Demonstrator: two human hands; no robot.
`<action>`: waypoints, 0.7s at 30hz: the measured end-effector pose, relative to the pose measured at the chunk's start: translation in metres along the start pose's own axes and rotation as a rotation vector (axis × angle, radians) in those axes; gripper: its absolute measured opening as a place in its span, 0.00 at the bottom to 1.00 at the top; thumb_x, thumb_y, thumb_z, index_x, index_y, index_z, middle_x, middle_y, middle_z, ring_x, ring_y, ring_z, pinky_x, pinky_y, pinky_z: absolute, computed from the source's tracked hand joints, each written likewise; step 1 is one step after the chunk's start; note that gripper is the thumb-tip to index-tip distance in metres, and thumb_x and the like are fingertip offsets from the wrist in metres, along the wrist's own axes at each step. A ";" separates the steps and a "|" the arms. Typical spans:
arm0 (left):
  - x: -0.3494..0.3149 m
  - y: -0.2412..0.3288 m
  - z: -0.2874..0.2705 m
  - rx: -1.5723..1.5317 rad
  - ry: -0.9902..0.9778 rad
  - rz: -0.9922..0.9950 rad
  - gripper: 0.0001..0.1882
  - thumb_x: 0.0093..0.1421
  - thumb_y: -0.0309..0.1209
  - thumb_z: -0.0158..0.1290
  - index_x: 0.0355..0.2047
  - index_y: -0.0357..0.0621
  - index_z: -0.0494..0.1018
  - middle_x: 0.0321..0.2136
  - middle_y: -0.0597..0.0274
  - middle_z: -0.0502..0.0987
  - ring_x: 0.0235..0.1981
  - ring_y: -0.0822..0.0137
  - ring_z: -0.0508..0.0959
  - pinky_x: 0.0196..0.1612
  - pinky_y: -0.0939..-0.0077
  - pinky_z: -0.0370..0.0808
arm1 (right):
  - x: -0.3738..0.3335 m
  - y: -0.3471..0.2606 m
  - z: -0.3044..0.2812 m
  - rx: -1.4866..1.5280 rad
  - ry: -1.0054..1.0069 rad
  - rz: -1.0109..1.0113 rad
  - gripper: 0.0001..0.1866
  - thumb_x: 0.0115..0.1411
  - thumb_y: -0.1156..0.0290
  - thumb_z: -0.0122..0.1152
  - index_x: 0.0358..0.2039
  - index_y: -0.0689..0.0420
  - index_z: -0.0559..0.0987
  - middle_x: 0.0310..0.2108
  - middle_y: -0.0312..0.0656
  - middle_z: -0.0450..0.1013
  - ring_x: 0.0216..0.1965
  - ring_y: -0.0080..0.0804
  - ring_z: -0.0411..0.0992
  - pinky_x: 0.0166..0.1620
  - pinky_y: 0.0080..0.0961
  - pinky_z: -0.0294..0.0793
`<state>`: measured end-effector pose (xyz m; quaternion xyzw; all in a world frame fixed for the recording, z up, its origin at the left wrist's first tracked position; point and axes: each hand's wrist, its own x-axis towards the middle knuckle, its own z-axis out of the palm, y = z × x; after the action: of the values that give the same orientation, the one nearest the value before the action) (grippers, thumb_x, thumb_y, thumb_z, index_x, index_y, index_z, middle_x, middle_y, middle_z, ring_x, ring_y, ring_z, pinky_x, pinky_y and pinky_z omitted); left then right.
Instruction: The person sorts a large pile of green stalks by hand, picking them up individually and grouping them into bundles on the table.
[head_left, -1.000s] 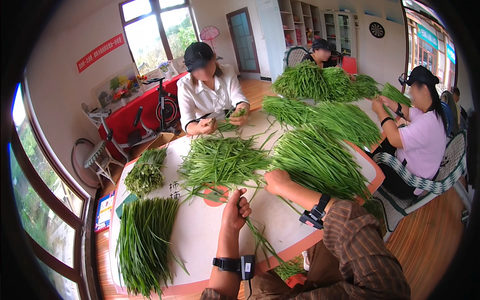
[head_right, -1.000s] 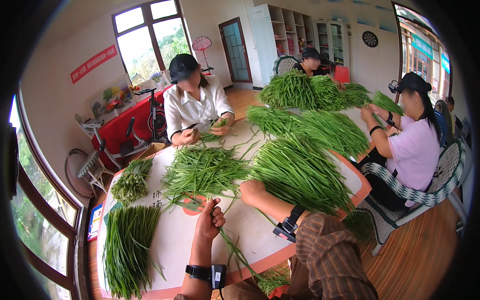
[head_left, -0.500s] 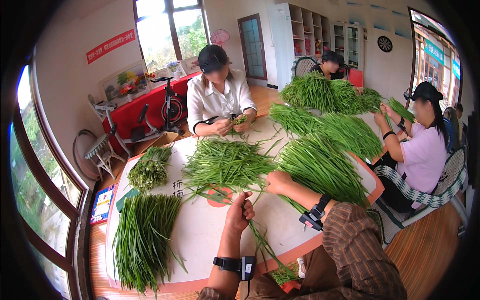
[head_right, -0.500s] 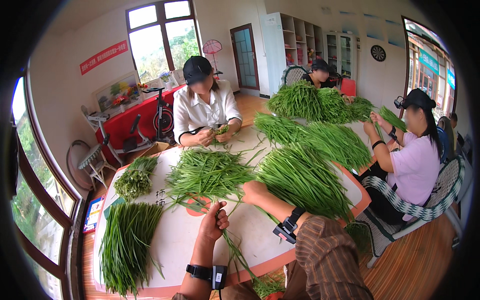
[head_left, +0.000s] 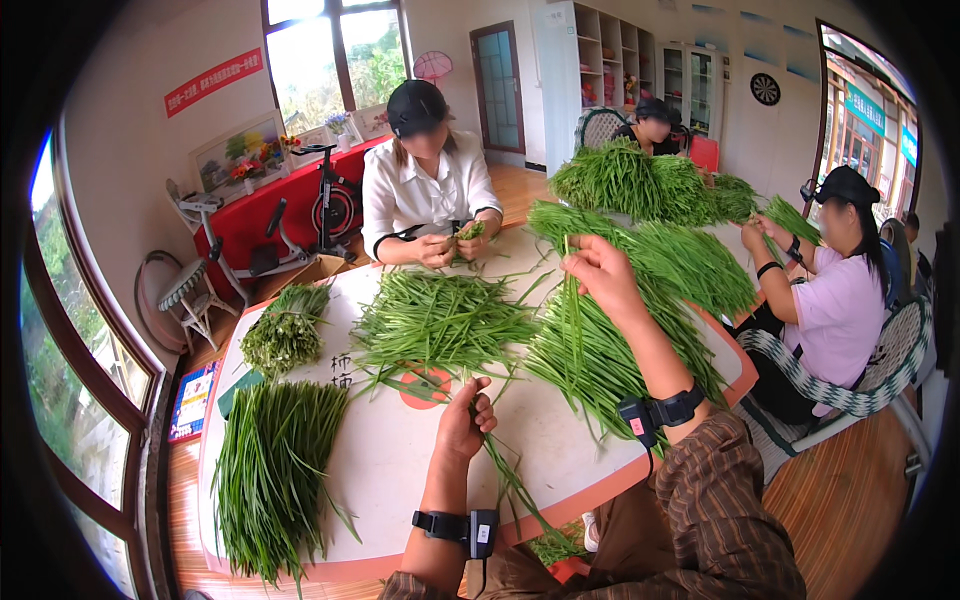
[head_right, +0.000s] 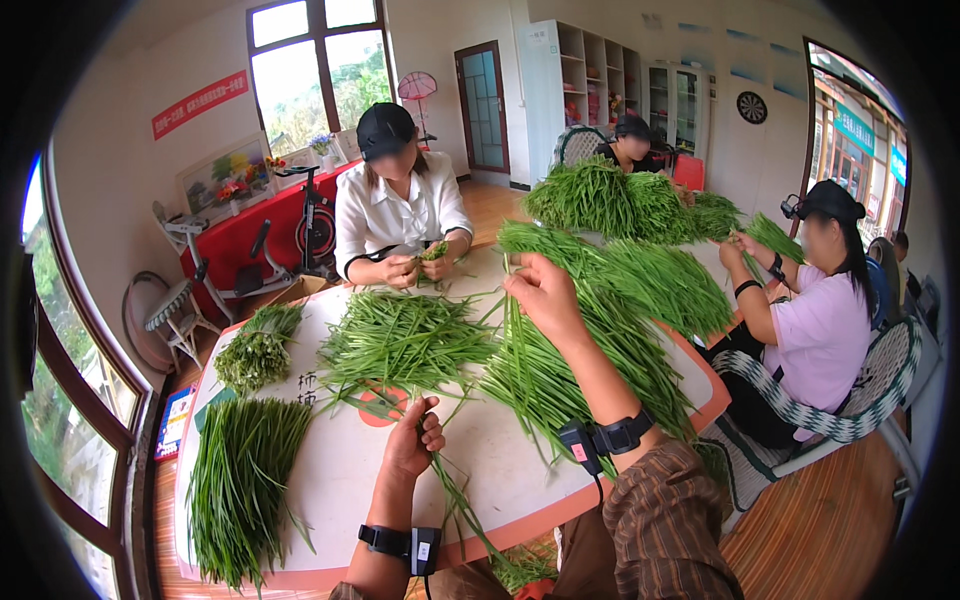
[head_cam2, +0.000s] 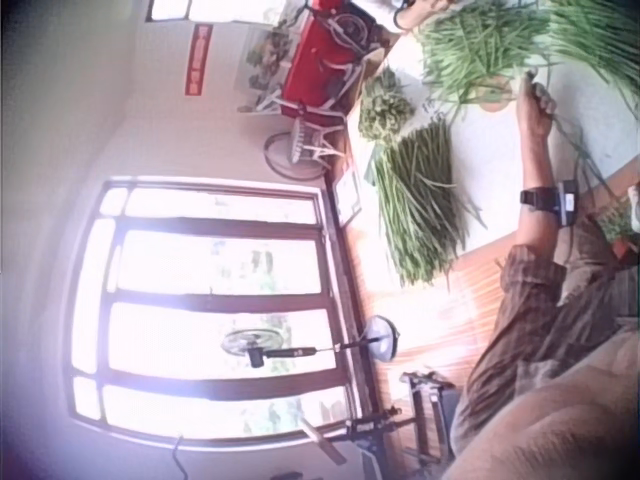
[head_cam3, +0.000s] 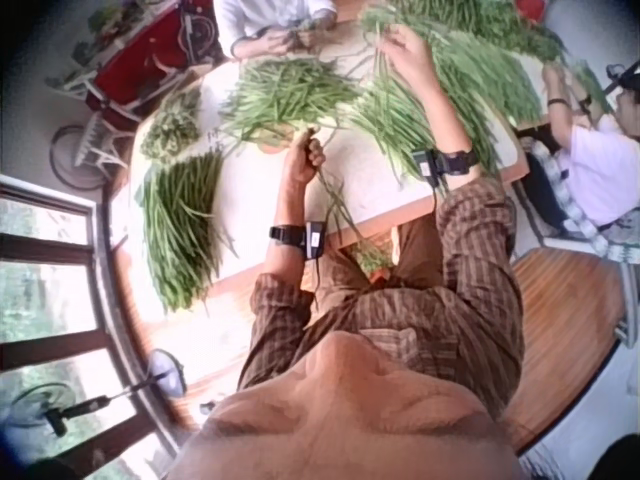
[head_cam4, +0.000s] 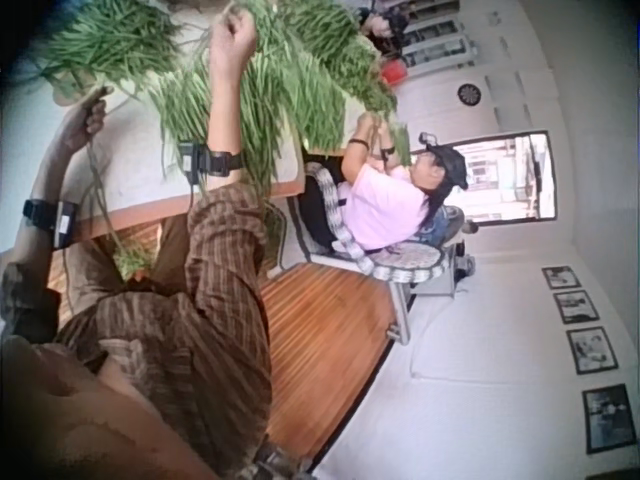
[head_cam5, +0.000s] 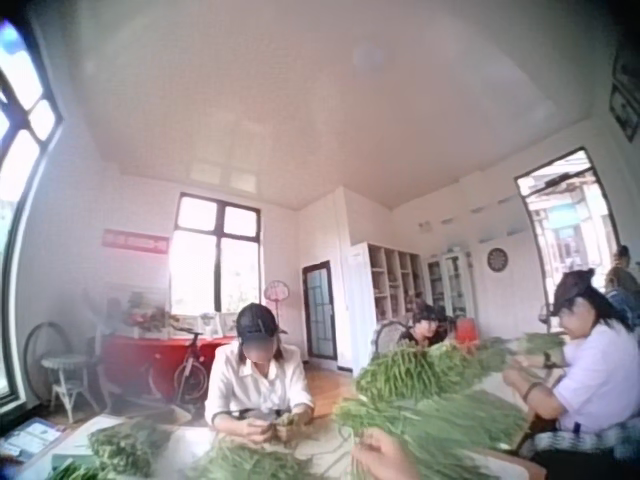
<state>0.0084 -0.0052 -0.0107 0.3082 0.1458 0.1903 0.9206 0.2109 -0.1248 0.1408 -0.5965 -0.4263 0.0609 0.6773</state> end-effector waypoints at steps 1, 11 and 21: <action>0.000 0.000 0.003 0.004 0.000 0.014 0.12 0.60 0.39 0.40 0.35 0.44 0.66 0.15 0.72 0.57 0.14 0.78 0.55 0.17 0.85 0.54 | -0.002 -0.011 -0.001 0.097 -0.019 -0.025 0.10 0.51 0.73 0.54 0.32 0.65 0.72 0.25 0.36 0.72 0.23 0.16 0.67 0.23 0.11 0.64; 0.008 -0.009 -0.005 -0.029 -0.135 0.004 0.13 0.61 0.37 0.38 0.39 0.43 0.66 0.35 0.60 0.73 0.38 0.64 0.73 0.44 0.69 0.69 | -0.058 0.075 0.069 0.156 -0.640 0.170 0.08 0.51 0.70 0.57 0.25 0.62 0.75 0.19 0.33 0.71 0.22 0.17 0.68 0.23 0.15 0.67; -0.009 0.000 0.013 0.043 -0.159 -0.044 0.11 0.62 0.38 0.36 0.36 0.45 0.63 0.21 0.68 0.67 0.16 0.77 0.61 0.18 0.85 0.61 | -0.070 0.079 0.084 0.175 -0.613 0.439 0.16 0.55 0.68 0.52 0.43 0.60 0.69 0.28 0.34 0.69 0.26 0.15 0.66 0.26 0.12 0.63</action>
<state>0.0055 -0.0154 0.0008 0.3387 0.0832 0.1419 0.9264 0.1460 -0.0808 0.0309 -0.5676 -0.4642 0.4162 0.5377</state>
